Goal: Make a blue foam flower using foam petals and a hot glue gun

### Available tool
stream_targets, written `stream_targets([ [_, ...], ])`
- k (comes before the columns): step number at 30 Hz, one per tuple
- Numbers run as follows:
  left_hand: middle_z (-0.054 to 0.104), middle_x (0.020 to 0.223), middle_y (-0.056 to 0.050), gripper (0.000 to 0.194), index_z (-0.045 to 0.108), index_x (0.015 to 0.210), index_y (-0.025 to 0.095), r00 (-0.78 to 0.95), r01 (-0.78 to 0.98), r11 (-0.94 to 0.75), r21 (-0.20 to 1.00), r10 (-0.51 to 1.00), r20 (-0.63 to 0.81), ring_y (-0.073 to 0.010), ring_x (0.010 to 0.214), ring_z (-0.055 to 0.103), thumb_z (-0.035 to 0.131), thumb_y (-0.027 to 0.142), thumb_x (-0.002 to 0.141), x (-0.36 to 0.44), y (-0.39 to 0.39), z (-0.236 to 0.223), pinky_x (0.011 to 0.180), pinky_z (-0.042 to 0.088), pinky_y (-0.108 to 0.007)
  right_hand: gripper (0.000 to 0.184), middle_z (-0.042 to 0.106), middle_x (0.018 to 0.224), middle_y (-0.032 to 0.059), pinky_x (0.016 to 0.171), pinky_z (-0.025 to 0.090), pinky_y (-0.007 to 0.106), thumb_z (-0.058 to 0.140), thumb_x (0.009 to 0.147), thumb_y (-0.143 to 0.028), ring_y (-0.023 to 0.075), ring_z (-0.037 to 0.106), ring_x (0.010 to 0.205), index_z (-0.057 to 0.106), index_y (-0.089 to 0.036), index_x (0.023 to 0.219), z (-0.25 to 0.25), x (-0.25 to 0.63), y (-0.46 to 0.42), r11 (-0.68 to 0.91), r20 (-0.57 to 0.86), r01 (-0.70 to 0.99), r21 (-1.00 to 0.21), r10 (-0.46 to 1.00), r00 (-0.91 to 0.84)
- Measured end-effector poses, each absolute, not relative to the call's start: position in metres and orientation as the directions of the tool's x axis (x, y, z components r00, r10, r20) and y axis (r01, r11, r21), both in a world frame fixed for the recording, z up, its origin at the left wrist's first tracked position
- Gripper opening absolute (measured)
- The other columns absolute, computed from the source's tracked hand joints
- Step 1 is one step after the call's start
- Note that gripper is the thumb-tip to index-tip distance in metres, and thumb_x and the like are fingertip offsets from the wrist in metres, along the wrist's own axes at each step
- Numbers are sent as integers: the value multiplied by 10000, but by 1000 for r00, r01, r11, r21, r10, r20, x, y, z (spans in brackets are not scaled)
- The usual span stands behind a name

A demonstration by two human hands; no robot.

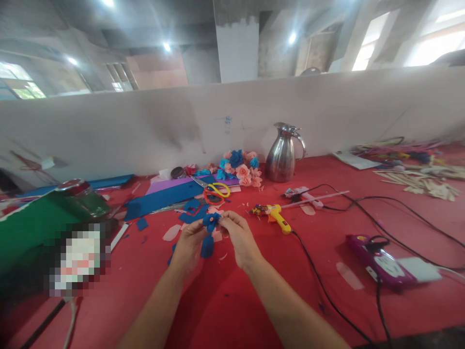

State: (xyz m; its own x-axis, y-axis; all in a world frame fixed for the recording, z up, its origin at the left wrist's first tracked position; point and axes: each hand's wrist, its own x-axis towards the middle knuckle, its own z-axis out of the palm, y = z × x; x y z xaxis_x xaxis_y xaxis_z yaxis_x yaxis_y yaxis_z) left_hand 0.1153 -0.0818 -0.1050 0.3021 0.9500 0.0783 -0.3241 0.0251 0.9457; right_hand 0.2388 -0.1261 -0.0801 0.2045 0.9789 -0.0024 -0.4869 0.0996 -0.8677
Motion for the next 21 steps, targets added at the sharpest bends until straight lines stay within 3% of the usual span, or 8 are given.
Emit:
stream_targets([
  [7,747,831,-64,228,766,808,186,280,-347,45,937,958,58,-235,889,651,794,267,596,116,-80,-108,892,445,-363,181,539,600,-20,577,337,256,634,694,-348,130,432,588,581,-205,597,-81,240,-125,157,23,-521,-839,967,255],
  [15,734,807,-50,194,752,777,182,254,-357,41,933,966,54,-197,840,647,786,252,599,116,-79,-106,854,455,-319,210,551,608,-6,573,338,267,614,708,-377,136,440,587,607,-199,596,-80,239,-127,144,4,-500,-854,963,271],
  [18,726,779,-40,165,723,728,172,233,-392,58,918,972,38,-179,808,656,787,221,584,115,-78,-107,836,458,-300,215,527,587,-13,573,333,276,619,699,-360,133,427,576,573,-197,566,-81,240,-124,192,12,-483,-854,936,351],
  [21,717,728,-27,178,686,689,163,203,-428,77,900,979,13,-153,760,658,802,212,563,114,-74,-109,745,465,-250,223,499,579,-17,575,328,290,636,714,-352,136,414,574,550,-209,567,-73,238,-130,368,119,-388,-845,836,536],
])
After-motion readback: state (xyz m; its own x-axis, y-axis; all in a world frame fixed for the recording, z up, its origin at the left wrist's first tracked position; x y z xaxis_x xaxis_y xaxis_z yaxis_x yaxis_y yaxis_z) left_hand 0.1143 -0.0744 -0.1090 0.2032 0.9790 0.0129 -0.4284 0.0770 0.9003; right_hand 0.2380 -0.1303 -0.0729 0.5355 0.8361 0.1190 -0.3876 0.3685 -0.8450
